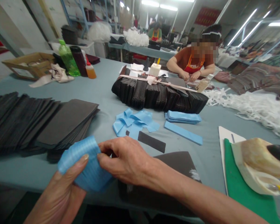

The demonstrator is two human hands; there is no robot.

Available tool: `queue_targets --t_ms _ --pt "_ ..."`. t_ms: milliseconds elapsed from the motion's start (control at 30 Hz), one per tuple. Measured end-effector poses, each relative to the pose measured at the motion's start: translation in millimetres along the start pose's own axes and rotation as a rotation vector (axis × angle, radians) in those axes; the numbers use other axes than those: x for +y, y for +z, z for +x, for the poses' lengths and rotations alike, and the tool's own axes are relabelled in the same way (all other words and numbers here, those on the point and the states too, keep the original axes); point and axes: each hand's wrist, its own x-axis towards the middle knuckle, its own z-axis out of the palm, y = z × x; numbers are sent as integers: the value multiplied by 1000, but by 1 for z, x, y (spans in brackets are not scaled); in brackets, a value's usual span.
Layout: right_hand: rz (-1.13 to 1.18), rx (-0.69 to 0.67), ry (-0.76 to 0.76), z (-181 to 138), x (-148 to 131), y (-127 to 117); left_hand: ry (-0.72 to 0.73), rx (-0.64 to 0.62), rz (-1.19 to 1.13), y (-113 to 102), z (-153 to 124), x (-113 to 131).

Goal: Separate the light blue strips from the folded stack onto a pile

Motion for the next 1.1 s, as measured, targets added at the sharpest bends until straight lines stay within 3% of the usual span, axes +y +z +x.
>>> queue_targets --t_ms 100,267,533,700,933,1100 --pt "-65 -7 16 0 -4 -3 -11 -32 -7 -8 -1 -2" --pt "-155 -23 9 3 -5 -5 4 30 37 -17 0 -2" --pt "-84 -10 134 7 -10 3 -60 82 -63 -8 -2 9" --pt "-96 -47 98 6 -7 1 -49 122 -50 -11 -2 8" --pt "-188 -98 77 3 -14 -4 -11 42 16 -19 1 3" --pt "-90 -53 168 7 -14 -1 8 0 -29 -18 0 0"
